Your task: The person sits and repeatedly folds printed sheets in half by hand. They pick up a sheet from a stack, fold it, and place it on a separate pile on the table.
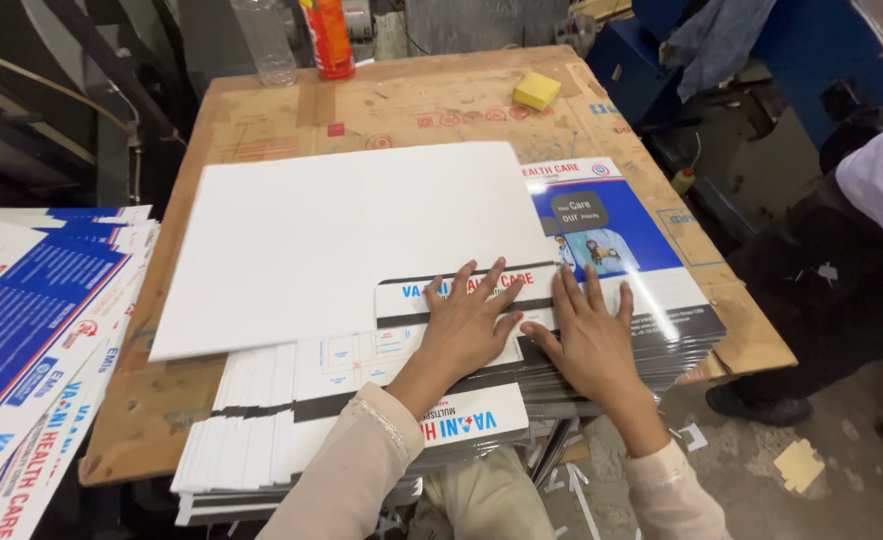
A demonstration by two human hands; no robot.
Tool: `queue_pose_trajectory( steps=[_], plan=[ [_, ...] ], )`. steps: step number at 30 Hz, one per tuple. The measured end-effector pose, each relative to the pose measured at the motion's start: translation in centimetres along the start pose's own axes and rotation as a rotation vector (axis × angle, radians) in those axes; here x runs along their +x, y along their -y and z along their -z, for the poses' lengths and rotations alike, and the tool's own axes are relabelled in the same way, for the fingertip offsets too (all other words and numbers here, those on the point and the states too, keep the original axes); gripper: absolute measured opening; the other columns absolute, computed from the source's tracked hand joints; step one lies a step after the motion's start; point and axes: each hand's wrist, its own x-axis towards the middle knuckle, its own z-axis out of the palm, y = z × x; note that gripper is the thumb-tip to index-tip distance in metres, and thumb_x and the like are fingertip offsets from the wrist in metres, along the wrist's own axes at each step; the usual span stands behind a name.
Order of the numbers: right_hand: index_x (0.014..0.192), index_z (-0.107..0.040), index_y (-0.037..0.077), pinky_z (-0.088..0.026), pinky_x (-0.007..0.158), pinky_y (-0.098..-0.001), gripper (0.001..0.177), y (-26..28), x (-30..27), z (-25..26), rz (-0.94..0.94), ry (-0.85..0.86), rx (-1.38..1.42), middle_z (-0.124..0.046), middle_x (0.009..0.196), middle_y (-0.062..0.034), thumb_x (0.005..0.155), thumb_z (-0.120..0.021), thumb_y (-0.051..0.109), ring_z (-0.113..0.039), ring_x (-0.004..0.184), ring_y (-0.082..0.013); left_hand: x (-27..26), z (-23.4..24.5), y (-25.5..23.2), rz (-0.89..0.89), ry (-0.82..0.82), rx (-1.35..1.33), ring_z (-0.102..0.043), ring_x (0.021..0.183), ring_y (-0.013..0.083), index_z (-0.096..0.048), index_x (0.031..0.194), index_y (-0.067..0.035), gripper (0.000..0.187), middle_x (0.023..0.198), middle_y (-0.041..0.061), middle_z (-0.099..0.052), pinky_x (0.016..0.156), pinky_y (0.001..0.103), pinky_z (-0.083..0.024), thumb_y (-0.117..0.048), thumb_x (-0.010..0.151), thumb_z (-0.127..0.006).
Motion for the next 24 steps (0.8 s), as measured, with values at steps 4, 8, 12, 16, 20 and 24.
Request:
queue_pose_trajectory(
  steps=[4, 8, 12, 16, 20, 24],
  plan=[
    [0.140, -0.048, -0.004, -0.012, 0.116, -0.0680, 0.085, 2.9, -5.1, 1.8, 0.043, -0.088, 0.008, -0.046, 0.150, -0.0188, 0.087, -0.056, 0.061, -0.029, 0.149, -0.0373, -2.1, 0.9, -0.1, -0.076, 0.081, -0.009, -0.031, 0.149, 0.0305, -0.048, 0.150, -0.020, 0.078, 0.162, 0.003, -0.037, 0.113, 0.072, -0.016, -0.069, 0.089, -0.053],
    [0.125, -0.062, -0.001, -0.027, 0.116, -0.0579, 0.057, 4.6, -9.0, 3.7, 0.248, -0.292, 0.231, -0.062, 0.135, -0.0164, 0.088, -0.069, 0.041, -0.048, 0.138, -0.0334, -5.8, 2.7, -0.3, -0.275, 0.128, -0.038, -0.023, 0.152, 0.0316, -0.045, 0.153, -0.010, 0.094, 0.164, 0.008, -0.034, 0.113, 0.072, -0.009, -0.074, 0.085, -0.057],
    [0.119, -0.072, 0.007, -0.040, 0.111, -0.0475, 0.035, 4.6, -11.0, 3.6, 0.436, -0.367, 0.333, -0.072, 0.125, -0.0056, 0.084, -0.068, 0.011, -0.064, 0.124, -0.0219, -8.9, 3.5, 0.4, -0.360, 0.213, -0.116, -0.025, 0.156, 0.0271, -0.047, 0.153, -0.013, 0.092, 0.166, 0.005, -0.036, 0.119, 0.066, -0.011, -0.074, 0.086, -0.055],
    [0.107, -0.074, 0.010, -0.048, 0.102, -0.0440, 0.028, 4.7, -9.8, 3.8, 0.541, -0.467, 0.354, -0.075, 0.116, -0.0010, 0.080, -0.069, 0.006, -0.069, 0.113, -0.0181, -9.0, 5.0, 0.3, -0.342, 0.259, -0.173, -0.025, 0.156, 0.0269, -0.049, 0.152, -0.017, 0.090, 0.165, 0.003, -0.038, 0.119, 0.066, -0.010, -0.074, 0.083, -0.056],
    [0.102, -0.073, 0.006, -0.052, 0.095, -0.0421, 0.022, 5.7, -9.6, 4.9, 0.568, -0.545, 0.382, -0.074, 0.112, -0.0026, 0.081, -0.070, 0.003, -0.071, 0.106, -0.0199, -11.1, 6.0, -0.9, -0.431, 0.147, -0.187, -0.029, 0.155, 0.0256, -0.049, 0.153, -0.013, 0.079, 0.166, 0.007, -0.039, 0.118, 0.062, -0.018, -0.056, 0.088, -0.066],
    [0.100, -0.072, 0.007, -0.052, 0.094, -0.0421, 0.022, 6.7, -9.3, 6.4, 0.546, -0.627, 0.446, -0.073, 0.109, -0.0015, 0.079, -0.075, 0.003, -0.071, 0.103, -0.0197, -12.7, 7.1, -2.5, -0.462, -0.033, -0.285, -0.036, 0.153, 0.0238, -0.049, 0.151, -0.007, 0.071, 0.163, 0.008, -0.044, 0.118, 0.055, -0.027, -0.033, 0.089, -0.072]
  ],
)
